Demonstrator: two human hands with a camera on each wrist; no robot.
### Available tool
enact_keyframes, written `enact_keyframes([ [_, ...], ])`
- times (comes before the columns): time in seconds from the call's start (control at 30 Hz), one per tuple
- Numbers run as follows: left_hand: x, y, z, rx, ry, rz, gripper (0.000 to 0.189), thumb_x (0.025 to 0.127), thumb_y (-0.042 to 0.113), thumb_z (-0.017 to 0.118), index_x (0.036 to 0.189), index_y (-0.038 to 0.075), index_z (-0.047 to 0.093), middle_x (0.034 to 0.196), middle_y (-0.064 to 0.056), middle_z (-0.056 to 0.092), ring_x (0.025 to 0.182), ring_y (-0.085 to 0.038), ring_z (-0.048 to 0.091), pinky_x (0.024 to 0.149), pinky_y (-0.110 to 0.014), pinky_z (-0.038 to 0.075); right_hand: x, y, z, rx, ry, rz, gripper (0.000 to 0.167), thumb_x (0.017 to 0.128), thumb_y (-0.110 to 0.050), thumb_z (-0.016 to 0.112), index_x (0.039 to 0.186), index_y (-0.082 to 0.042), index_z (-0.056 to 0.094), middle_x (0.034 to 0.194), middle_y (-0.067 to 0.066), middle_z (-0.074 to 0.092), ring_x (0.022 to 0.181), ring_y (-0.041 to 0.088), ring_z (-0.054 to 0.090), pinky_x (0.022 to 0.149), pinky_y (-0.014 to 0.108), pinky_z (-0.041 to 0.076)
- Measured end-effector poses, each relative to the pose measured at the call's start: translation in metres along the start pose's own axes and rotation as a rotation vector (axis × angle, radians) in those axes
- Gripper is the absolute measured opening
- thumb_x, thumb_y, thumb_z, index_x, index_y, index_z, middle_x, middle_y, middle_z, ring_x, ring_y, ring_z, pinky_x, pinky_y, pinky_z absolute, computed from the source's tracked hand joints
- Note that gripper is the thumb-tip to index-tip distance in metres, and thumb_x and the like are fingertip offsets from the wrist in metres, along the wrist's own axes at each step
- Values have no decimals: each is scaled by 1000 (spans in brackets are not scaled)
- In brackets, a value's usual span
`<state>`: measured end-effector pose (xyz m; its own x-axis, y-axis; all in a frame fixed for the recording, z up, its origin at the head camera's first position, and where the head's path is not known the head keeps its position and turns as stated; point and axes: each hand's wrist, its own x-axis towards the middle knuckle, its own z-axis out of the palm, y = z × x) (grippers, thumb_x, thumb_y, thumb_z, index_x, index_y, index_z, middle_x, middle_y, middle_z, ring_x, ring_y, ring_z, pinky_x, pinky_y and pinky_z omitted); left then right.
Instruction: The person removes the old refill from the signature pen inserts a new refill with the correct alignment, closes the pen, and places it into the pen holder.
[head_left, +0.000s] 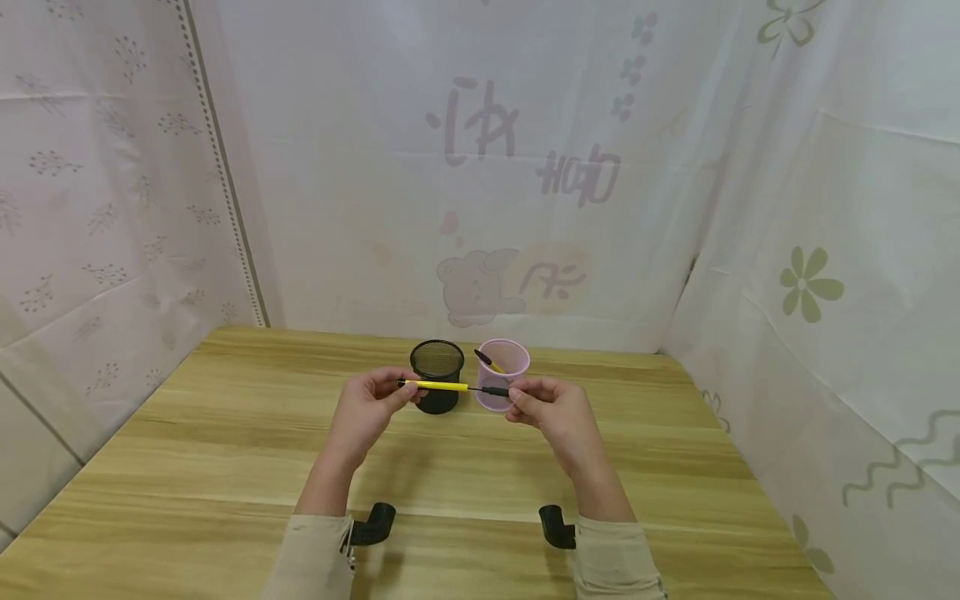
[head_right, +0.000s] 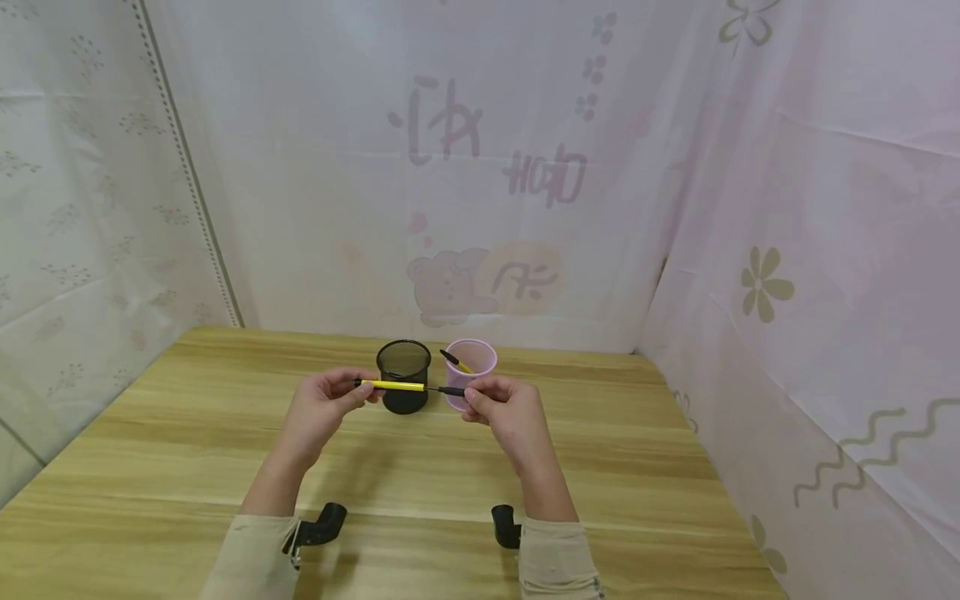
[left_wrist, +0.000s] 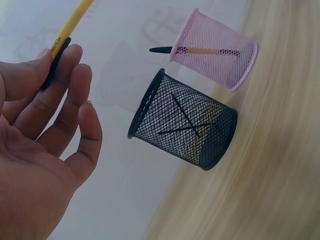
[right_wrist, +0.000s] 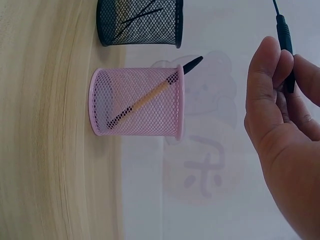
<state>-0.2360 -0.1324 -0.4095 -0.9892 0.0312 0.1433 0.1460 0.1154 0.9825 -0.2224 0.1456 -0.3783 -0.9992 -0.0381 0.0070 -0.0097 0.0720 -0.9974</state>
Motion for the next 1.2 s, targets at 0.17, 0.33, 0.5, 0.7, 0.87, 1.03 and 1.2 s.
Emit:
enact_keyframes([
  [0.17, 1, 0, -4, 11, 15, -7, 19, 102, 10, 72, 118, 2, 76, 105, -13, 81, 98, -24, 77, 101, -37, 60, 0, 0, -1, 2, -1, -2, 20, 102, -2, 69, 116, 13, 69, 93, 5, 74, 80, 14, 72, 81, 26, 65],
  [0.33, 2, 0, -7, 24, 16, 4, 21, 102, 11, 72, 120, 1, 76, 109, -18, 80, 99, -24, 76, 96, -30, 59, 1, -1, -2, 3, 1, -3, 22, 102, -1, 69, 117, 14, 69, 92, 4, 75, 79, 14, 72, 81, 26, 65],
  [0.5, 2, 1, -11, 27, 19, 10, 19, 102, 11, 73, 118, 2, 76, 106, -15, 81, 99, -23, 76, 94, -26, 59, 1, -3, -4, -5, 2, -5, 22, 102, -2, 69, 118, 13, 69, 93, 4, 76, 80, 14, 73, 81, 26, 65],
  [0.7, 1, 3, -14, 14, 22, 20, 19, 102, 11, 73, 117, 0, 76, 104, -12, 81, 97, -19, 76, 96, -25, 58, 0, -5, -6, -10, 0, -9, 22, 102, -4, 70, 118, 12, 70, 95, 5, 76, 82, 15, 73, 82, 27, 65],
  [0.87, 1, 2, -15, 8, 23, 19, 19, 102, 10, 73, 117, 0, 75, 104, -12, 81, 98, -20, 78, 98, -31, 60, 1, -4, -8, -4, -3, -9, 23, 102, -4, 70, 118, 12, 70, 94, 4, 76, 81, 15, 74, 82, 26, 65],
  [1.03, 1, 1, -18, 18, 29, 17, 19, 103, 11, 72, 118, 0, 75, 104, -11, 82, 97, -16, 77, 97, -29, 59, 1, -4, -9, 3, -7, -16, 23, 102, -3, 70, 119, 14, 70, 94, 4, 77, 80, 14, 74, 82, 26, 65],
  [1.2, 1, 0, -23, 14, 39, 8, 21, 103, 12, 71, 119, -1, 74, 104, -8, 82, 97, -15, 77, 94, -24, 59, 1, -3, -9, 8, -4, -20, 24, 102, -2, 70, 119, 14, 69, 93, 3, 77, 79, 13, 75, 82, 26, 65],
])
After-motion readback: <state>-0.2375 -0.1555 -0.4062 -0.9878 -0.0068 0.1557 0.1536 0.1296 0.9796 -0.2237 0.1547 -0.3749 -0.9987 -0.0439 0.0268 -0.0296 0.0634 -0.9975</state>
